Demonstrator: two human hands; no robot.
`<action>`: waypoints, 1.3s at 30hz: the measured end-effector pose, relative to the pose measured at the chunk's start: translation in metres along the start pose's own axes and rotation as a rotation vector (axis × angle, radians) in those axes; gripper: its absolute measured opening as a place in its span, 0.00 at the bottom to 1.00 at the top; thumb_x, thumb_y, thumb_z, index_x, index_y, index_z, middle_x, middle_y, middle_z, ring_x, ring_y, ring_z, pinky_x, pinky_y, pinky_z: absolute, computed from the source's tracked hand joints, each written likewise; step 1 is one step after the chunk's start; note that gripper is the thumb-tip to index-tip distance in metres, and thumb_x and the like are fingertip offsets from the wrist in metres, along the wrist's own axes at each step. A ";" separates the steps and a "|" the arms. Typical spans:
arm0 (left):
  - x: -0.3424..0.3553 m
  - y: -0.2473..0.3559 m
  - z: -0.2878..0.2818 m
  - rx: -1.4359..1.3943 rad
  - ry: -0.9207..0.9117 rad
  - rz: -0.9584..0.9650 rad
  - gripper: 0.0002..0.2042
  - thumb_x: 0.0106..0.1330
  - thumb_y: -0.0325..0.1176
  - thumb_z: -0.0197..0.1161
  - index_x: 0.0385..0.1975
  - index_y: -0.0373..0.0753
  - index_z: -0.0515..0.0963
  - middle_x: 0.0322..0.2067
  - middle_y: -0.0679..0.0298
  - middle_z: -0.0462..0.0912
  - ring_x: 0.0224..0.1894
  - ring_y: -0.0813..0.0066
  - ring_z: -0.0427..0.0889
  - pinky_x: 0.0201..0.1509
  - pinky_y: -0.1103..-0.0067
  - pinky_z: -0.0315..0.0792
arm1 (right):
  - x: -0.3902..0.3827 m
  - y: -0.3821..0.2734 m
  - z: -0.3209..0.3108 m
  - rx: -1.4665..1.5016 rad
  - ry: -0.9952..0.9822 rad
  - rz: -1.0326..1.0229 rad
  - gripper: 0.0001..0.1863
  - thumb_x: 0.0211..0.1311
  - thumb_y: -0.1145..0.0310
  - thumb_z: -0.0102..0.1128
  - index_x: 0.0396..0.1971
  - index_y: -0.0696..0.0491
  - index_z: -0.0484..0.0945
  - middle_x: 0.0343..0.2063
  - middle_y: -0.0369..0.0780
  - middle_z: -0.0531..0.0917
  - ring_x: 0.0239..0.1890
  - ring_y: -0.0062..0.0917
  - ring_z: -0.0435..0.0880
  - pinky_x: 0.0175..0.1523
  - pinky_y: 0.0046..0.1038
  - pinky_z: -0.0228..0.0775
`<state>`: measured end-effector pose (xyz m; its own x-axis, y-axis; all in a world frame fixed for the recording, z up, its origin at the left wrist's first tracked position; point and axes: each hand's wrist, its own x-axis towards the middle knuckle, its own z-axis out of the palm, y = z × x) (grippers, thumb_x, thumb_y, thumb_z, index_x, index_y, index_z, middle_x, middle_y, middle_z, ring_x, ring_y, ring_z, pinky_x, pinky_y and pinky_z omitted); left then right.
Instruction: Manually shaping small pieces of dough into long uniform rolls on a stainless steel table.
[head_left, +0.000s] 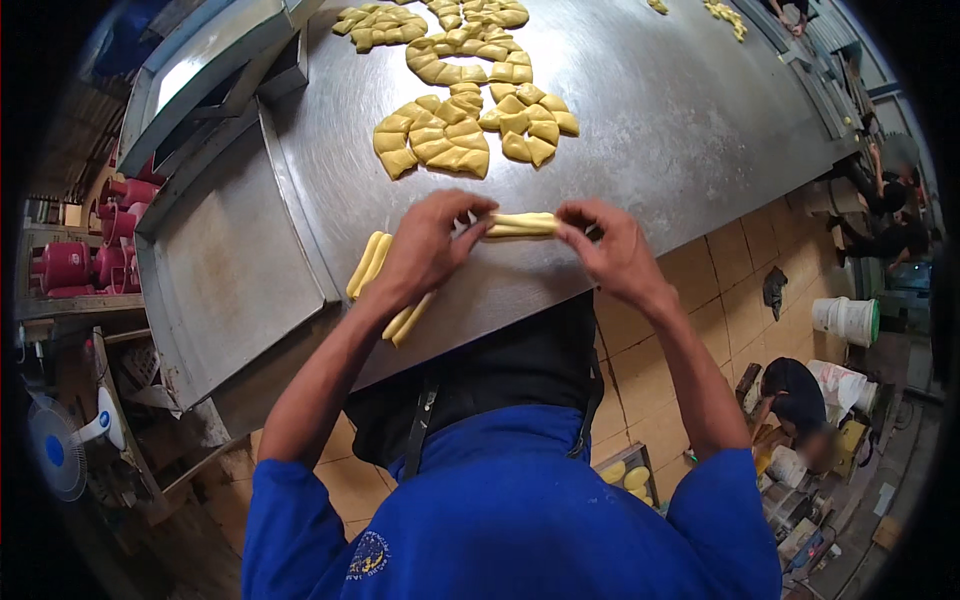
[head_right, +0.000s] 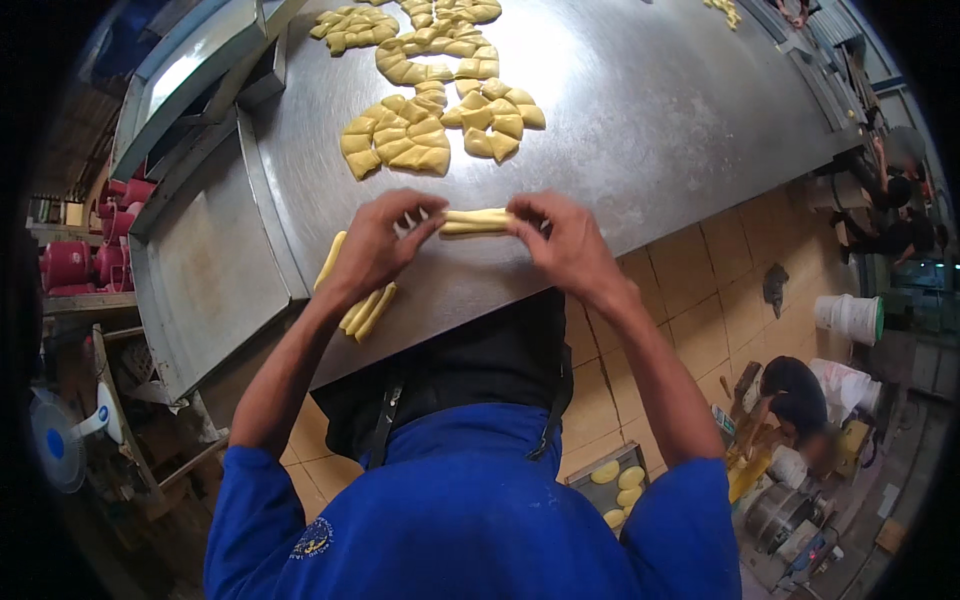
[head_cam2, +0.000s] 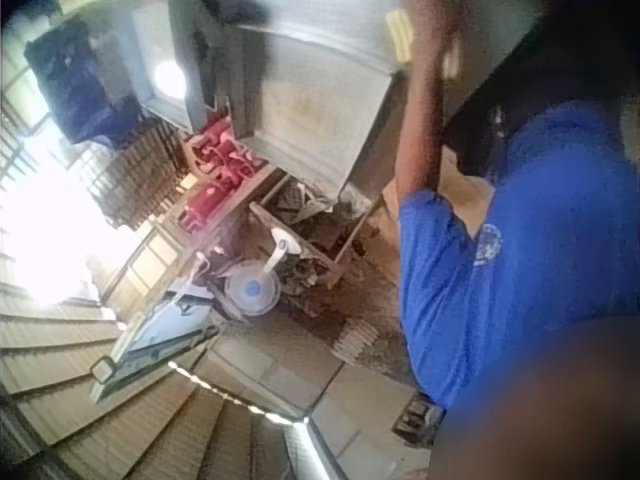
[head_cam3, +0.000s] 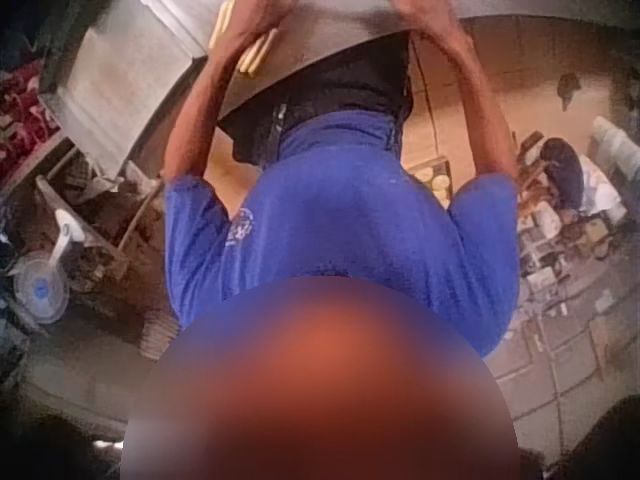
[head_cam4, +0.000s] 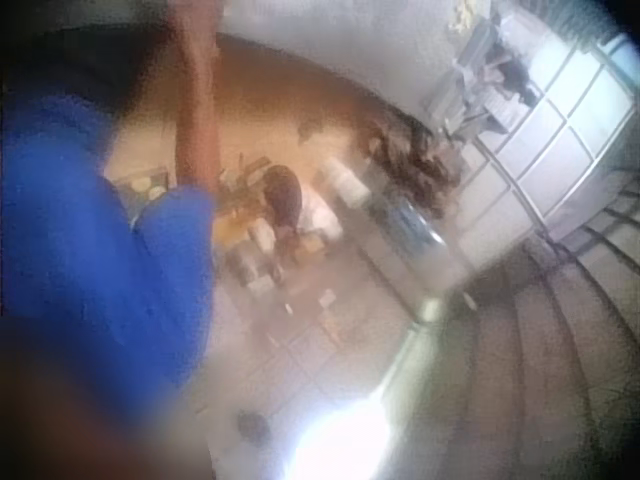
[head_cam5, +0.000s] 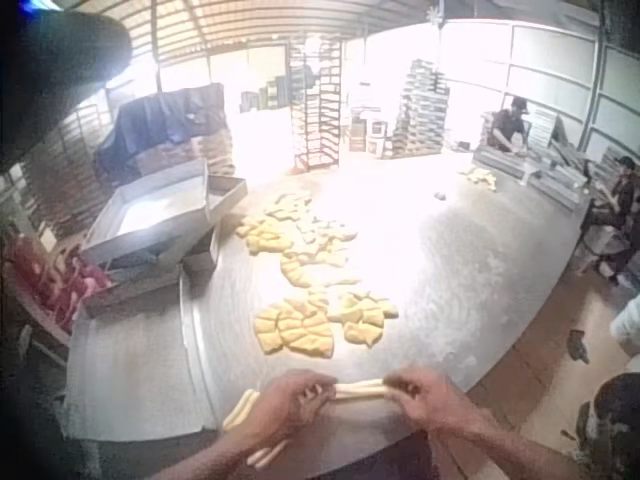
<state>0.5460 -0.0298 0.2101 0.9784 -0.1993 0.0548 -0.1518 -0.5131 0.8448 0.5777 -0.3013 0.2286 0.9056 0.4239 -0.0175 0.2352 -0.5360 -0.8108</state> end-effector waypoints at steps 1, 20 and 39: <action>0.012 -0.006 -0.001 0.053 0.025 0.029 0.12 0.70 0.32 0.69 0.51 0.38 0.86 0.44 0.54 0.87 0.46 0.56 0.86 0.53 0.65 0.79 | 0.013 0.001 -0.002 -0.001 0.021 -0.008 0.10 0.71 0.70 0.65 0.46 0.59 0.85 0.39 0.45 0.86 0.38 0.30 0.84 0.46 0.32 0.78; -0.005 -0.057 0.030 0.704 -0.019 0.442 0.32 0.72 0.41 0.66 0.74 0.38 0.67 0.66 0.48 0.74 0.68 0.51 0.72 0.72 0.61 0.67 | 0.018 0.037 0.010 -0.412 -0.122 -0.391 0.17 0.68 0.78 0.59 0.55 0.60 0.79 0.49 0.49 0.83 0.52 0.49 0.81 0.60 0.43 0.75; -0.004 -0.041 0.046 0.357 0.119 0.185 0.25 0.63 0.38 0.73 0.60 0.38 0.79 0.52 0.53 0.81 0.57 0.52 0.77 0.62 0.61 0.73 | 0.050 0.018 0.026 0.023 -0.071 0.155 0.15 0.66 0.69 0.72 0.48 0.60 0.87 0.33 0.40 0.89 0.31 0.17 0.81 0.40 0.25 0.77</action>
<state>0.5420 -0.0467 0.1509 0.9364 -0.2279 0.2668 -0.3447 -0.7394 0.5783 0.6178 -0.2704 0.1982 0.9029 0.3885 -0.1840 0.0858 -0.5823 -0.8085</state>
